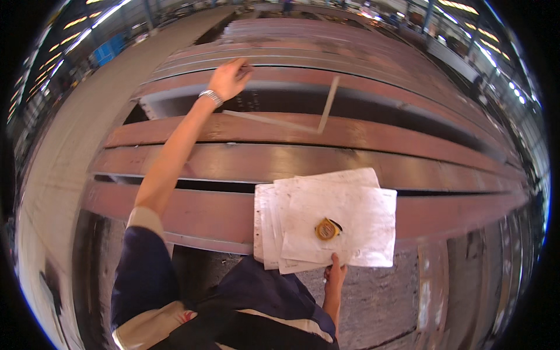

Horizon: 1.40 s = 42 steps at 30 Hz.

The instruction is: The person measures several large metal beams with a tape measure and marks them with a white marker. They then use a square ruler to draw perpendicular lines on the beams. The person repeats this process on multiple beams.

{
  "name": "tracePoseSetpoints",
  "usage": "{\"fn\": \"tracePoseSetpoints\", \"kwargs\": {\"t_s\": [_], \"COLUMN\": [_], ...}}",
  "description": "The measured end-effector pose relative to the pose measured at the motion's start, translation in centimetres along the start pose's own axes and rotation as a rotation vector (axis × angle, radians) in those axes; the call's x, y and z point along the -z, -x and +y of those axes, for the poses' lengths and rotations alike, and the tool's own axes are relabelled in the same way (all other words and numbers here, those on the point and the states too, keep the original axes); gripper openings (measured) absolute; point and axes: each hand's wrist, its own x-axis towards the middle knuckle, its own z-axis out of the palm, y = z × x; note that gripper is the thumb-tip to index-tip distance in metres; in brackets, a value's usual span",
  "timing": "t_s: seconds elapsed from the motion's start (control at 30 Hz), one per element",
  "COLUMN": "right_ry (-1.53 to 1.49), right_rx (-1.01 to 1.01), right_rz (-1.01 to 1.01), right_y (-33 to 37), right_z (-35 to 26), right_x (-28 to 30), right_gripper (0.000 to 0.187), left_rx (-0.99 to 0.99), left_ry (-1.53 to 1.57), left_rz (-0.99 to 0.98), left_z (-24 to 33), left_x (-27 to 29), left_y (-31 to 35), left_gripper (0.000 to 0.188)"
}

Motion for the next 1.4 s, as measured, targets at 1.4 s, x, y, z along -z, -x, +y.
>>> {"fn": "tracePoseSetpoints", "kwargs": {"t_s": [1.4], "right_ry": [-0.179], "right_rx": [0.075], "right_rz": [0.365], "right_y": [3.4], "right_z": [5.2], "right_x": [-6.8], "right_gripper": [0.048], "left_rx": [-0.301], "left_ry": [-0.166], "left_rz": [-1.016], "left_z": [-6.5], "left_x": [-32.6], "left_y": [6.8], "left_gripper": [0.049]}}
